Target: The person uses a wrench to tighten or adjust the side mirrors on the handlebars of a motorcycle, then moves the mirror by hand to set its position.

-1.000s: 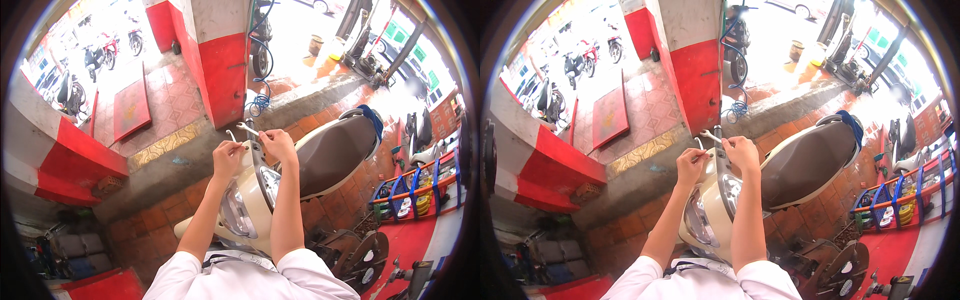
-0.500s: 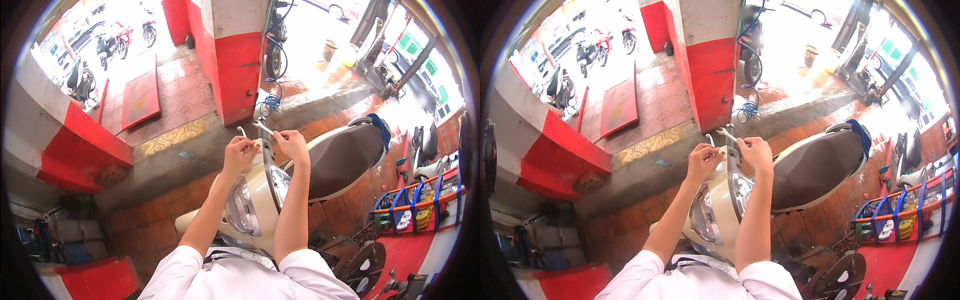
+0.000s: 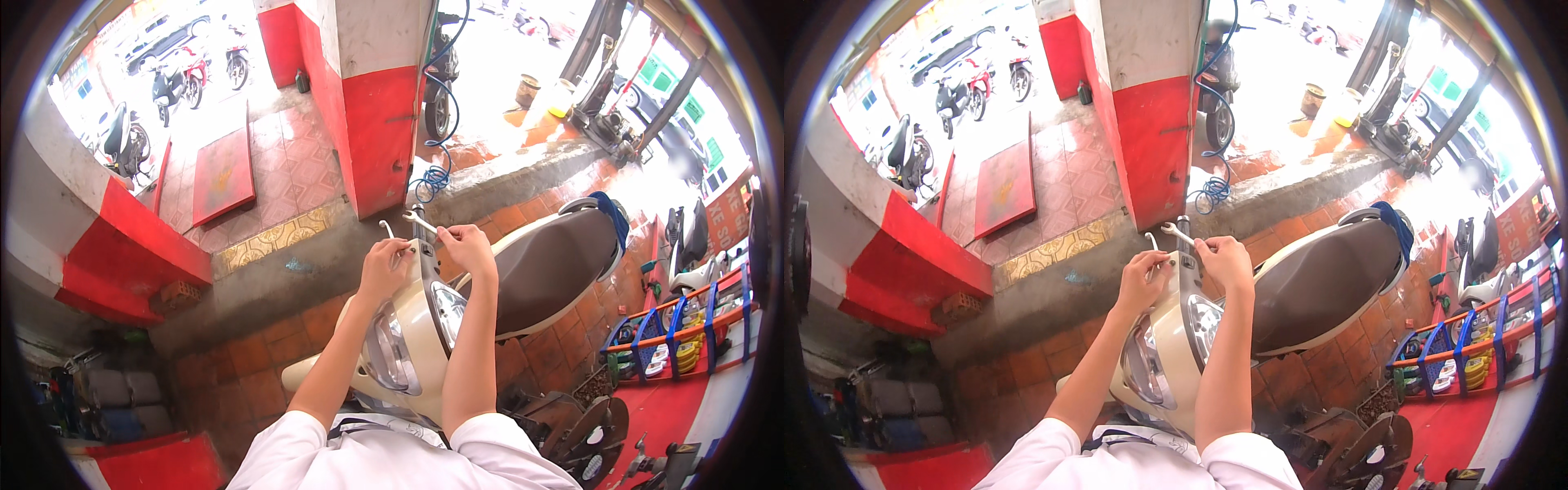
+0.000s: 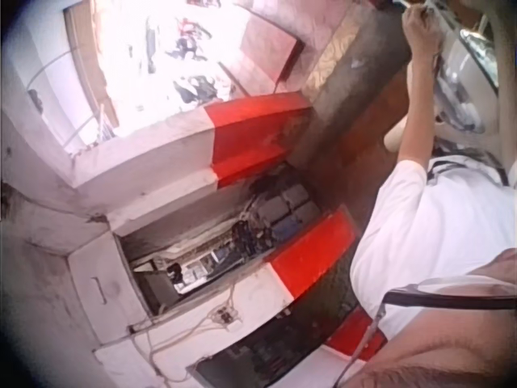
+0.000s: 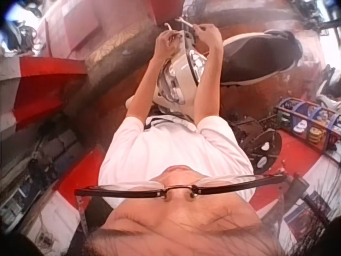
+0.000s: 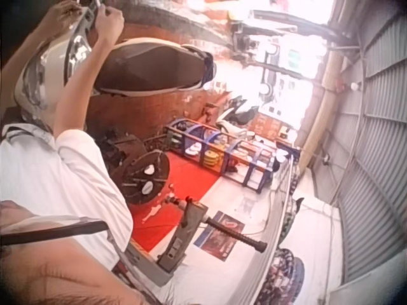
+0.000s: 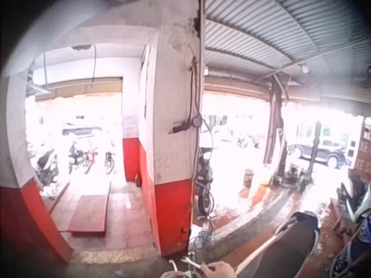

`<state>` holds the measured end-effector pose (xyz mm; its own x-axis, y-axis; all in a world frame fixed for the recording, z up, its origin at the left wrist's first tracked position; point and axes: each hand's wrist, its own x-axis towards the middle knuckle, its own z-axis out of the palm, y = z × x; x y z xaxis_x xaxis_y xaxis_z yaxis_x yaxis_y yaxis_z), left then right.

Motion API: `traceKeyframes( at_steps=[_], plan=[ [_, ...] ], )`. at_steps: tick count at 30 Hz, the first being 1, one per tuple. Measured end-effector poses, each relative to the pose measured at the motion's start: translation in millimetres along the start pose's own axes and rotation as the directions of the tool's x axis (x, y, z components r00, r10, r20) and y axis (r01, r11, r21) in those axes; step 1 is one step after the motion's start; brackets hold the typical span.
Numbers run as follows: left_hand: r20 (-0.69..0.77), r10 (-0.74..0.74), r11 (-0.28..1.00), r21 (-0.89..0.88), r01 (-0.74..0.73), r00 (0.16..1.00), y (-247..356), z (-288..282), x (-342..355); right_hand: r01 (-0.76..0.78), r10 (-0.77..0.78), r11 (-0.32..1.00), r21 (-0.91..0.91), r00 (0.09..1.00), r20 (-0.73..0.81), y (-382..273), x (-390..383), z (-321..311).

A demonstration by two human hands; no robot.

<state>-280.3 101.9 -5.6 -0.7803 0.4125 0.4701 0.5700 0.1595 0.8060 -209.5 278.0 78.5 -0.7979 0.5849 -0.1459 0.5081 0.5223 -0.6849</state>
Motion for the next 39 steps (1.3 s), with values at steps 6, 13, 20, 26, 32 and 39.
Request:
traceKeyframes(
  at_steps=[6, 13, 20, 26, 32, 39],
  plan=[
    [-0.013, -0.128, 0.987, -0.099, 0.126, 0.992, -11.8, 5.3, -2.3, 0.014, -0.012, 1.000, -0.010, 0.994, 0.105, 10.7, -2.0, -6.0],
    [0.016, 0.031, 0.996, 0.085, -0.033, 0.999, -13.7, 5.3, -2.5, -0.037, 0.046, 0.998, -0.054, 0.984, 0.169, 25.5, -2.0, -16.0],
    [0.022, -0.207, 0.958, -0.198, 0.207, 0.978, -10.0, 4.1, -2.7, -0.059, 0.071, 0.997, -0.057, 0.964, 0.258, 27.5, -1.0, -15.1],
    [0.017, -0.122, 0.987, -0.104, 0.123, 0.992, -18.9, 4.9, -6.1, 0.018, -0.011, 0.999, -0.031, 0.975, 0.222, 26.4, -4.3, -12.2],
    [0.022, -0.112, 0.986, -0.124, 0.114, 0.993, -19.9, 2.8, -7.3, -0.033, 0.059, 0.995, -0.097, 0.960, 0.272, 25.6, 0.2, -12.0],
    [0.028, -0.153, 0.973, -0.170, 0.156, 0.988, -18.4, 2.0, -7.6, 0.014, 0.010, 0.997, -0.080, 0.957, 0.289, 33.1, 3.7, -9.3]
  ],
)
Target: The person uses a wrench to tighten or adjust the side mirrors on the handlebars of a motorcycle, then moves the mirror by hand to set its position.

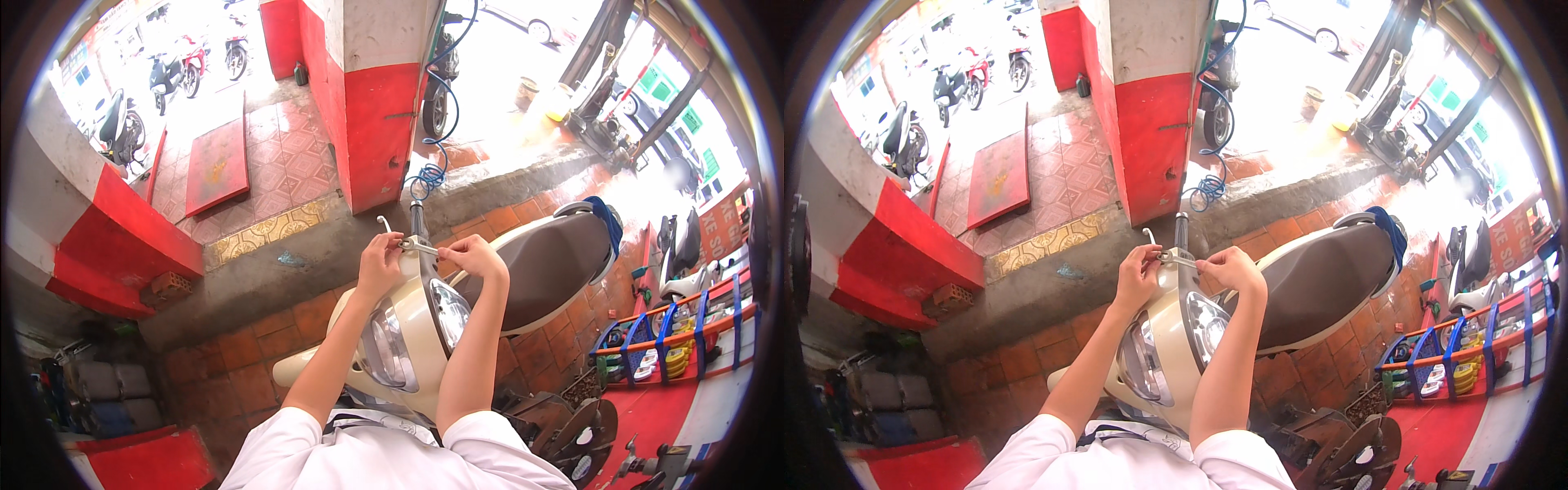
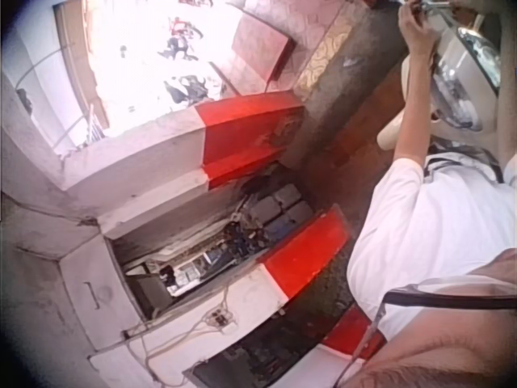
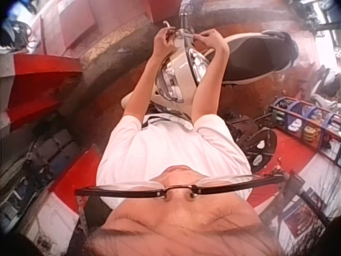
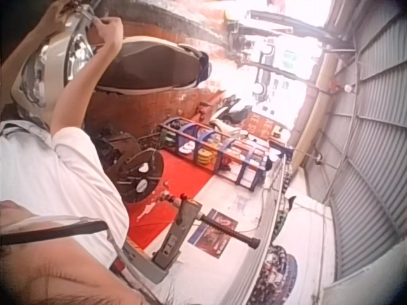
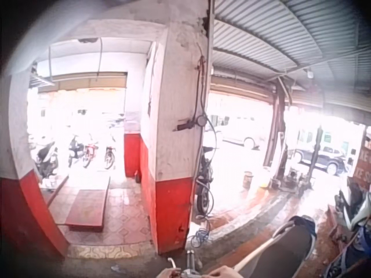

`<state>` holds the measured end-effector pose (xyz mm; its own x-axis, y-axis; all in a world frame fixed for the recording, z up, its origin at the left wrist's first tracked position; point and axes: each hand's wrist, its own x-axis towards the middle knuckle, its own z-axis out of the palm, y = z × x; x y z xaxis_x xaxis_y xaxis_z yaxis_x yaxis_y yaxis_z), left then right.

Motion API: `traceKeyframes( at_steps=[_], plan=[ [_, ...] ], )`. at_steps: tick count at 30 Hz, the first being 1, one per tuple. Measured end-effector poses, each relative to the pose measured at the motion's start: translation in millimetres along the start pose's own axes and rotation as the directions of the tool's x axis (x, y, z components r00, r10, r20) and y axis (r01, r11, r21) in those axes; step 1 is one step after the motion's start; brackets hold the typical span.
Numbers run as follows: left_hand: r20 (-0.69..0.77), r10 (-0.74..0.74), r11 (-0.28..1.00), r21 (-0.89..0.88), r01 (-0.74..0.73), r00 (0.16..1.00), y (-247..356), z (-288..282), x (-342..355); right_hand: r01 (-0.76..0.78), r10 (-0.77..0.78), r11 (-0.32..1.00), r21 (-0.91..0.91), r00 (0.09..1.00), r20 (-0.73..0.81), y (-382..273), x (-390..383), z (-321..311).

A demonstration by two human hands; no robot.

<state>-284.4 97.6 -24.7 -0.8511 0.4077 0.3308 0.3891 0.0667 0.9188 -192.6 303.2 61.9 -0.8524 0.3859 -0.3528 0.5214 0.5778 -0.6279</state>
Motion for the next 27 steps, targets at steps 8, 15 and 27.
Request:
traceKeyframes(
  at_steps=[8, 15, 27],
  plan=[
    [-0.015, -0.009, 0.999, -0.043, 0.009, 1.000, 3.5, -1.2, -0.6, 0.015, -0.016, 1.000, -0.014, 0.995, -0.097, -8.9, -2.6, 2.3],
    [-0.027, 0.047, 0.998, -0.036, -0.048, 0.999, 0.6, -2.0, -2.2, 0.028, -0.028, 1.000, -0.005, 0.998, -0.048, -11.4, -0.7, -2.3],
    [-0.032, 0.047, 0.999, -0.002, -0.047, 0.998, -3.2, -3.0, -8.6, 0.072, -0.071, 0.997, -0.019, 0.996, 0.057, -23.6, -7.0, 8.3]
  ],
)
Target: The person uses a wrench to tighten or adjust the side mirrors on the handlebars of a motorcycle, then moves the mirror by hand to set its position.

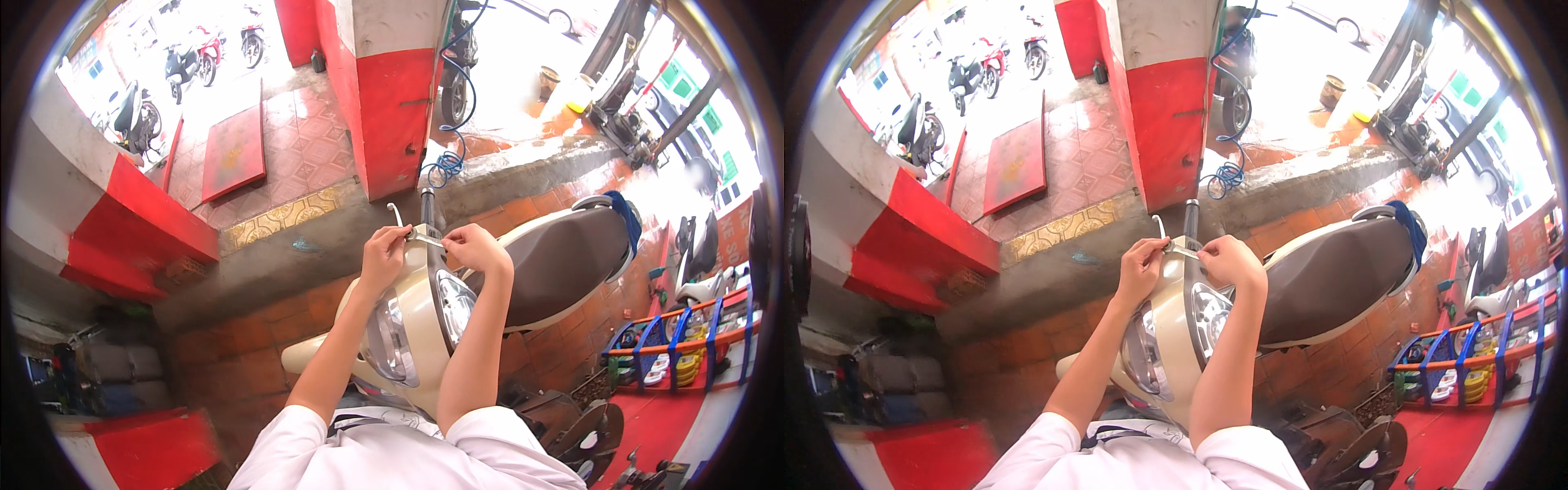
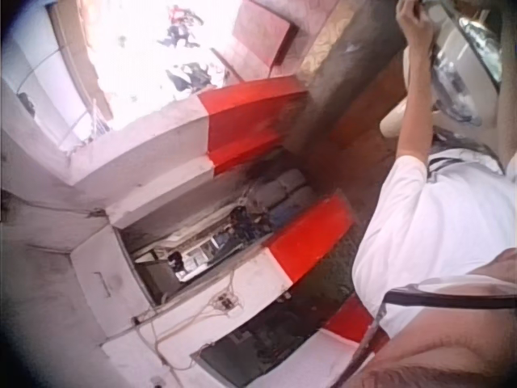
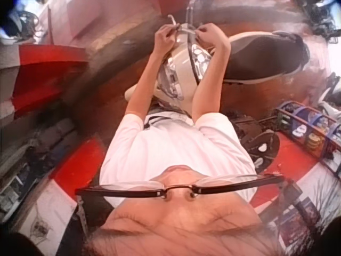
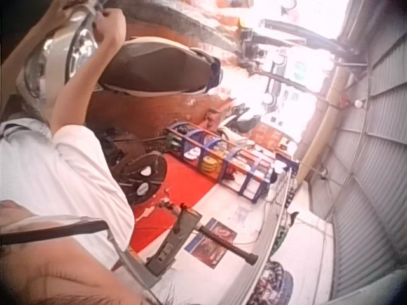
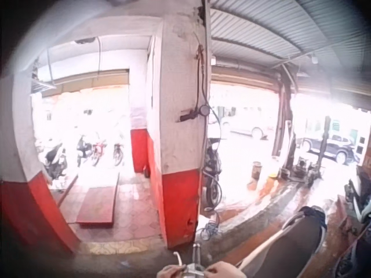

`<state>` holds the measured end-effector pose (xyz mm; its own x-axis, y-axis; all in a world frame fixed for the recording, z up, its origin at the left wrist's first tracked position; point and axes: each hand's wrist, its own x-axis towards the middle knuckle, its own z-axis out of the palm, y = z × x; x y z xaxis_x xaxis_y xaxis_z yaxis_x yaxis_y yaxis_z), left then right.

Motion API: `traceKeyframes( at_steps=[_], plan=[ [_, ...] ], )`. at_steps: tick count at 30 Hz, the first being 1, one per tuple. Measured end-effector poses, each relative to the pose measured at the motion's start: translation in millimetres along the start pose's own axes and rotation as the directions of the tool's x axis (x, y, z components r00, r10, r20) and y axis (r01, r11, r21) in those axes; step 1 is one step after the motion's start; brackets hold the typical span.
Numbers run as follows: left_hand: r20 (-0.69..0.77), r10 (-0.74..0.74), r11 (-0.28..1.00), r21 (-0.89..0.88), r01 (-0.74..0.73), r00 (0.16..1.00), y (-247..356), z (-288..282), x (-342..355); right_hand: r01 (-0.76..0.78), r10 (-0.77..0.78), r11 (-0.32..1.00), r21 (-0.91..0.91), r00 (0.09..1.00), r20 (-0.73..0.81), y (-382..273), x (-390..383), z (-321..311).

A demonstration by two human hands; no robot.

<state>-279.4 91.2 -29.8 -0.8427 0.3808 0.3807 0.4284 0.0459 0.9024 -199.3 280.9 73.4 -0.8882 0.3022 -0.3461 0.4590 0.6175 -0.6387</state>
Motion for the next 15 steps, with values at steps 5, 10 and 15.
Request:
traceKeyframes(
  at_steps=[5, 10, 15],
  plan=[
    [0.059, -0.034, 0.999, -0.019, 0.035, 0.998, -2.4, -5.3, 6.2, -0.002, -0.001, 0.993, -0.121, 1.000, -0.026, -35.0, -15.6, 6.6],
    [0.087, 0.034, 0.998, -0.064, -0.029, 0.996, -4.2, -5.3, 10.0, -0.071, 0.062, 0.964, -0.258, 0.997, -0.042, -75.3, -29.2, 37.0],
    [0.137, 0.030, 0.991, -0.137, -0.011, 0.990, -16.9, -8.0, 14.0, -0.060, 0.058, 0.998, -0.005, 0.990, -0.126, -87.3, -29.4, 105.8]
  ],
)
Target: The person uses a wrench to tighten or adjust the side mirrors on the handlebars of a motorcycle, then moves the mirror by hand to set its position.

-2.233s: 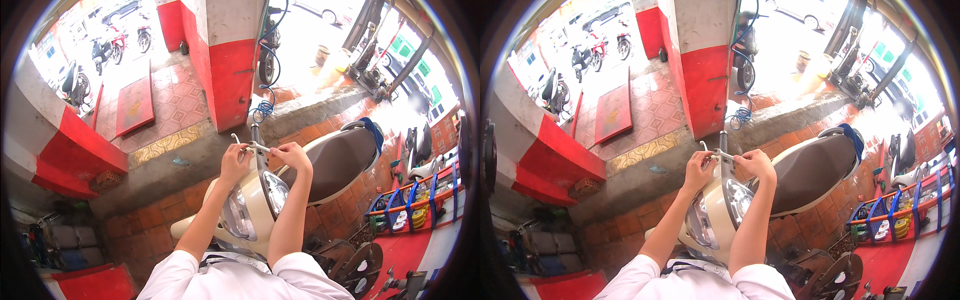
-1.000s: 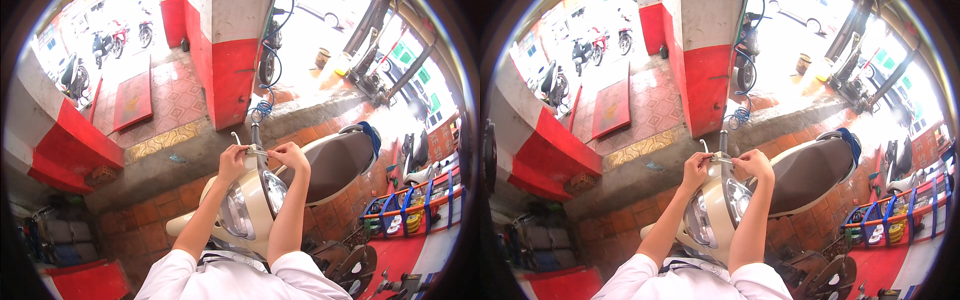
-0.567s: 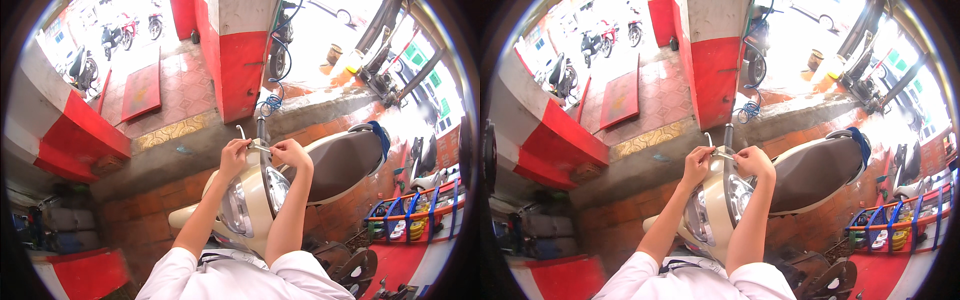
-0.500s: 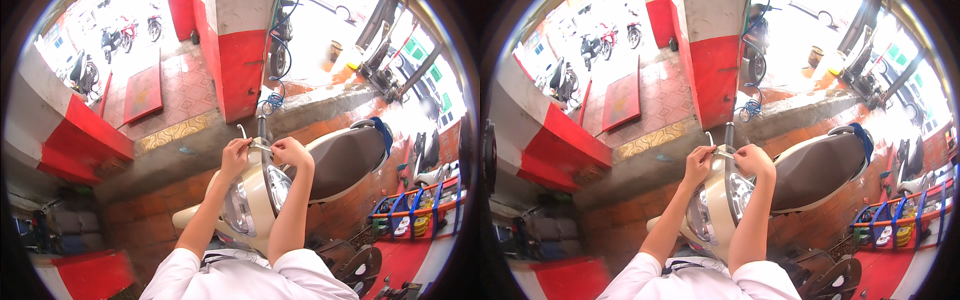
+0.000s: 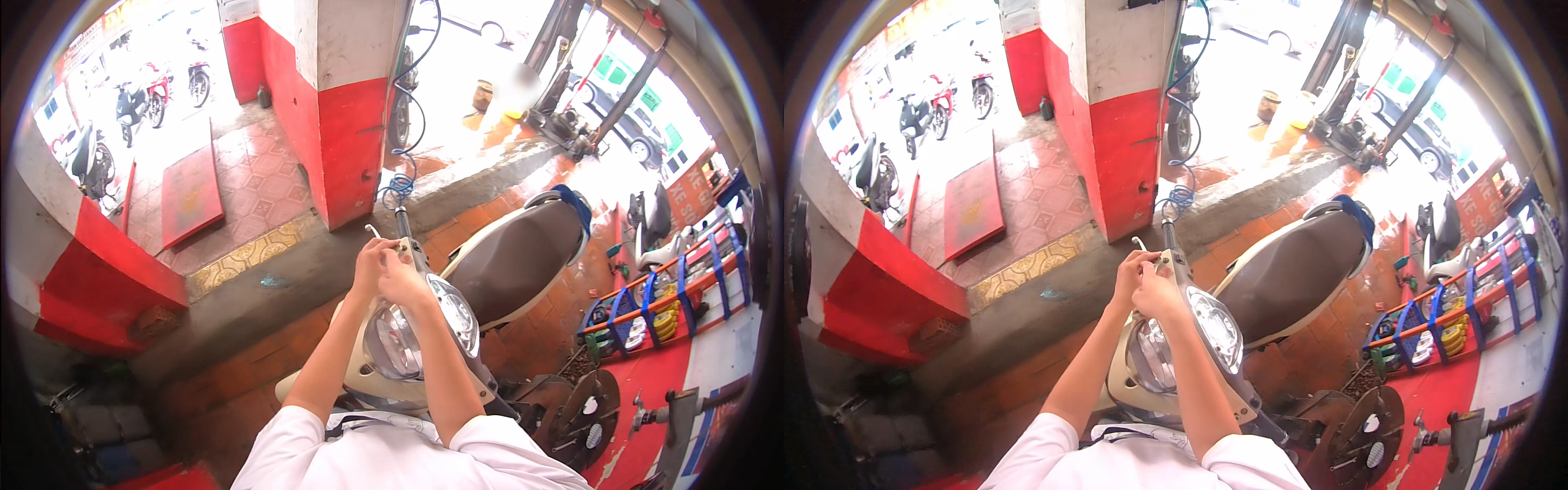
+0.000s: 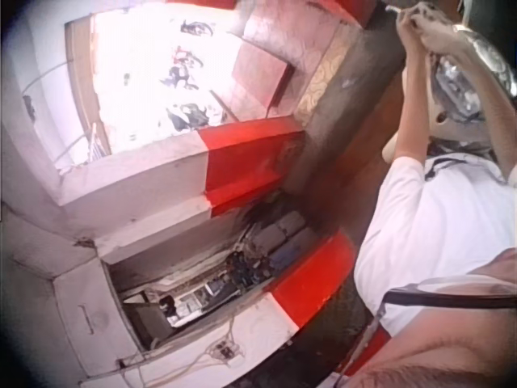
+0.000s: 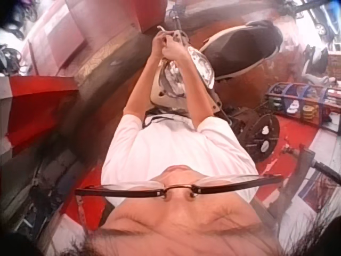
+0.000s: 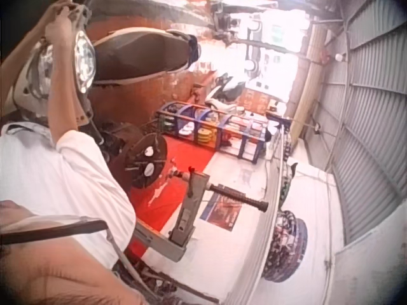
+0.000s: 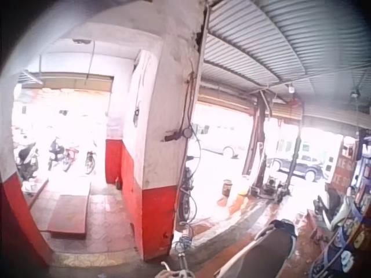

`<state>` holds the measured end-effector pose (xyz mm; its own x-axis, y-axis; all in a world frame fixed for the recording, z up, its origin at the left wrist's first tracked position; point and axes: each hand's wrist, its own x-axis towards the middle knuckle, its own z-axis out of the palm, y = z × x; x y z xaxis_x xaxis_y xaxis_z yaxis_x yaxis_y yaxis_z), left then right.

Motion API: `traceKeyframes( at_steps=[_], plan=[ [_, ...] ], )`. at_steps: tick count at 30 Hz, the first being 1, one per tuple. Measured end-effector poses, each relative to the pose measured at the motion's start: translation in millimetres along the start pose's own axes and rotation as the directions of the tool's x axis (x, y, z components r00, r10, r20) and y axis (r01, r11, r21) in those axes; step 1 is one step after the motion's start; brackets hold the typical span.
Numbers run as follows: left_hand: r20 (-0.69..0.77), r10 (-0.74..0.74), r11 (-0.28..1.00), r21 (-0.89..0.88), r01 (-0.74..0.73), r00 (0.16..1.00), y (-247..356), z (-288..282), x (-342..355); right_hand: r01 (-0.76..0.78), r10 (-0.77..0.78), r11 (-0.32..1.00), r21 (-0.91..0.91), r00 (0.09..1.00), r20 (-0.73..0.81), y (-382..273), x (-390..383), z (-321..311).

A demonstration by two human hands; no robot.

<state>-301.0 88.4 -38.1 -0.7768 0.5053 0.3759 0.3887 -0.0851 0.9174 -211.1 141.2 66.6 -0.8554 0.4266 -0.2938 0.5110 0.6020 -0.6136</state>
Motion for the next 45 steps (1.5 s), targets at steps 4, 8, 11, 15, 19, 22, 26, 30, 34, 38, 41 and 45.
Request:
traceKeyframes(
  at_steps=[4, 8, 11, 15, 19, 22, 26, 30, 34, 38, 41, 45],
  plan=[
    [0.032, 0.043, 0.999, 0.012, -0.044, 0.999, -2.1, -3.2, 8.1, -0.036, 0.026, 0.780, 0.625, 0.999, 0.024, 15.1, 6.7, 11.3],
    [0.006, 0.072, 0.995, 0.066, -0.072, 0.997, 8.9, -4.4, 7.6, -0.084, -0.039, 0.541, 0.837, 0.991, 0.125, 16.8, 14.4, -14.2],
    [-0.012, 0.077, 0.993, 0.085, -0.076, 0.997, 3.1, -1.3, 8.1, -0.059, -0.219, 0.387, 0.920, 0.963, 0.154, 19.3, 21.1, -25.8],
    [0.008, 0.097, 0.982, 0.161, -0.097, 0.995, -9.6, -6.0, 6.6, 0.029, -0.239, 0.601, 0.799, 0.960, 0.145, 4.7, 25.2, -25.4],
    [0.011, 0.016, 0.985, 0.169, -0.017, 1.000, 7.6, 4.8, 7.3, 0.213, -0.244, 0.875, 0.434, 0.970, 0.014, 19.9, 55.4, -41.7],
    [-0.094, -0.018, 0.982, 0.185, 0.035, 0.995, 9.3, -4.8, 5.8, 0.282, -0.289, 0.956, -0.084, 0.953, -0.089, -14.8, 62.4, -61.4],
    [-0.146, -0.082, 0.981, 0.161, 0.105, 0.986, 11.6, -10.9, 6.0, 0.292, -0.276, 0.954, 0.071, 0.945, -0.177, -7.9, 105.1, -53.5],
    [-0.061, -0.145, 0.989, 0.024, 0.147, 0.987, 20.7, 13.6, 2.6, 0.281, -0.197, 0.949, 0.143, 0.882, -0.427, 81.2, 144.8, -57.4],
    [-0.058, -0.186, 0.982, 0.017, 0.187, 0.981, 14.5, -2.3, 0.7, 0.255, -0.080, 0.895, 0.368, 0.900, -0.428, 81.7, 127.3, -54.1],
    [-0.099, -0.078, 0.985, 0.144, 0.092, 0.992, 12.3, -1.1, 1.7, 0.342, -0.142, 0.820, 0.459, 0.898, -0.416, 84.0, 83.6, -63.2],
    [-0.084, -0.025, 0.990, 0.137, 0.036, 0.996, 0.6, -7.6, 5.8, 0.292, -0.184, 0.805, 0.516, 0.951, -0.249, 69.6, 51.9, -57.3],
    [-0.065, -0.051, 0.994, 0.089, 0.056, 0.997, 3.0, -2.5, -0.5, 0.262, -0.173, 0.789, 0.556, 0.963, -0.209, 79.5, 26.1, -58.2]
  ],
)
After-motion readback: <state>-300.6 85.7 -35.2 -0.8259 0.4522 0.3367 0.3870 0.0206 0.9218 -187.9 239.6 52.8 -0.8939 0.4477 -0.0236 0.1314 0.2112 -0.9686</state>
